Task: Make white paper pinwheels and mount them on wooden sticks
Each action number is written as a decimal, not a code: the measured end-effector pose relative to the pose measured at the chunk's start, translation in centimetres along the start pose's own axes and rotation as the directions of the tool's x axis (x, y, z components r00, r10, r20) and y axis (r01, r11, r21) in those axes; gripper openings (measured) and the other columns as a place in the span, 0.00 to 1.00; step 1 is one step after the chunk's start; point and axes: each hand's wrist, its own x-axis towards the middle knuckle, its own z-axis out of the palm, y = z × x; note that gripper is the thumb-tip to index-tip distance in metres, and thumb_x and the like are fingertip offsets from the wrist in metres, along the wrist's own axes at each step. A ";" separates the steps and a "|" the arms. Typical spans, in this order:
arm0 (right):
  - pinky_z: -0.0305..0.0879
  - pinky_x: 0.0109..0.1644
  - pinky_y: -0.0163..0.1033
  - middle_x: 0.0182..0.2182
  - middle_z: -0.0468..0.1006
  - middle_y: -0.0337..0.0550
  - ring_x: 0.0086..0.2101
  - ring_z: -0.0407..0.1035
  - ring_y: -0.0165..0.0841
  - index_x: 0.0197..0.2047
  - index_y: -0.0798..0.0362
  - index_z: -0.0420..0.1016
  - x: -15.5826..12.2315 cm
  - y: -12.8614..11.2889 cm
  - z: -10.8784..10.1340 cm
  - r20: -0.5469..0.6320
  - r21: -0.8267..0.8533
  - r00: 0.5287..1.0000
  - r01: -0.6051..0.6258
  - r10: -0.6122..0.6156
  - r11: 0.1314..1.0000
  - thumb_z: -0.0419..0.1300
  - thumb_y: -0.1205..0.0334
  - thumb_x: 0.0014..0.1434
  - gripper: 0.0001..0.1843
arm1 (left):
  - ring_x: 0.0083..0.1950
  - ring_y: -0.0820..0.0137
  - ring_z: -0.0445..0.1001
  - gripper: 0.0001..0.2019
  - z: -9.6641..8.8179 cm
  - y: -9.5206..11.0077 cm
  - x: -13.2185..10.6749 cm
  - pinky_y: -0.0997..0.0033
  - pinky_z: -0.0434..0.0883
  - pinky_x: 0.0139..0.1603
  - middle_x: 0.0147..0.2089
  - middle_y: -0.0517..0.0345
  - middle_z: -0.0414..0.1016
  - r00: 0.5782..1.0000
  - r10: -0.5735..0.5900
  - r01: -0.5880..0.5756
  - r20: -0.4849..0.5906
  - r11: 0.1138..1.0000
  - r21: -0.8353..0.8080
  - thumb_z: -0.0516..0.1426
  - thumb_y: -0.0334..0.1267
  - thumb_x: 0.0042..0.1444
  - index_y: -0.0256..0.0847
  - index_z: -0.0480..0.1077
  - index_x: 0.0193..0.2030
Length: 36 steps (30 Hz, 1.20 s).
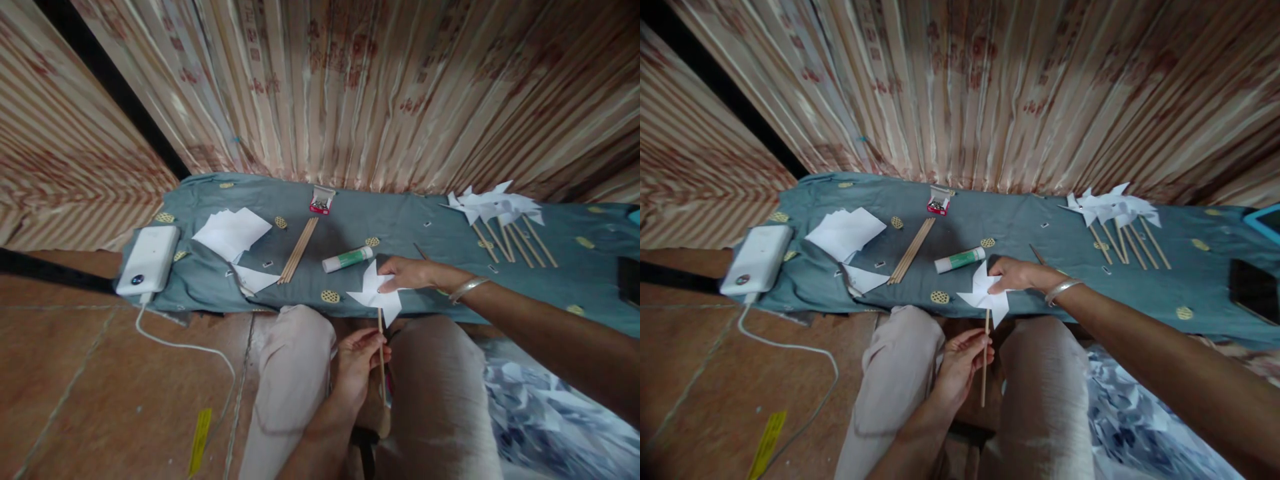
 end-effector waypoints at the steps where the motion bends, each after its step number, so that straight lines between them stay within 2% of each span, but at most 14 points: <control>1: 0.61 0.31 0.36 0.23 0.73 0.38 0.25 0.64 0.30 0.26 0.57 0.77 0.0 0.0 0.0 0.001 0.001 1.000 -0.002 0.002 1.000 0.66 0.48 0.35 0.20 | 0.22 0.75 0.74 0.26 0.0 -0.1 0.0 0.77 0.73 0.24 0.25 0.56 0.77 1.000 -0.001 0.001 0.003 1.000 -0.001 0.75 0.45 0.22 0.33 0.79 0.30; 7: 0.60 0.30 0.36 0.22 0.73 0.38 0.25 0.63 0.30 0.25 0.56 0.76 -0.2 -0.2 -0.1 0.027 -0.004 1.000 -0.004 0.004 1.000 0.66 0.47 0.35 0.20 | 0.22 0.76 0.73 0.25 0.2 -0.6 -0.1 0.78 0.72 0.24 0.25 0.56 0.77 1.000 0.010 -0.010 0.019 1.000 -0.015 0.75 0.45 0.24 0.32 0.79 0.30; 13: 0.58 0.29 0.36 0.22 0.71 0.38 0.25 0.63 0.30 0.24 0.56 0.74 -0.2 -0.4 0.0 0.012 -0.080 1.000 -0.004 0.005 0.997 0.65 0.45 0.36 0.21 | 0.22 0.76 0.73 0.24 0.6 -0.9 0.0 0.78 0.71 0.24 0.25 0.57 0.76 0.999 0.022 -0.022 0.030 1.000 -0.008 0.74 0.45 0.24 0.33 0.78 0.30; 23: 0.57 0.30 0.35 0.22 0.70 0.36 0.26 0.60 0.29 0.24 0.56 0.75 -0.3 -0.6 -0.3 -0.016 -0.120 1.000 0.000 -0.002 0.993 0.65 0.49 0.36 0.18 | 0.23 0.74 0.72 0.24 0.8 -1.2 0.1 0.72 0.71 0.28 0.26 0.57 0.75 0.999 0.039 -0.039 0.004 0.998 0.049 0.73 0.45 0.26 0.33 0.77 0.31; 28: 0.54 0.28 0.34 0.20 0.67 0.34 0.24 0.57 0.27 0.24 0.56 0.75 -0.4 -1.0 -0.4 -0.010 -0.150 1.000 -0.006 0.004 0.989 0.64 0.51 0.38 0.16 | 0.23 0.75 0.73 0.24 0.9 -1.2 0.0 0.74 0.70 0.28 0.26 0.58 0.76 0.999 0.033 -0.034 0.026 0.998 0.050 0.74 0.45 0.25 0.34 0.77 0.30; 36: 0.57 0.30 0.34 0.22 0.70 0.36 0.25 0.60 0.27 0.27 0.57 0.77 -0.4 -1.4 -0.4 0.008 -0.175 1.000 -0.017 0.019 0.984 0.64 0.53 0.40 0.15 | 0.24 0.74 0.73 0.23 1.0 -1.4 0.2 0.72 0.71 0.29 0.26 0.57 0.76 0.999 0.032 -0.032 0.015 0.999 0.036 0.74 0.43 0.26 0.33 0.77 0.31</control>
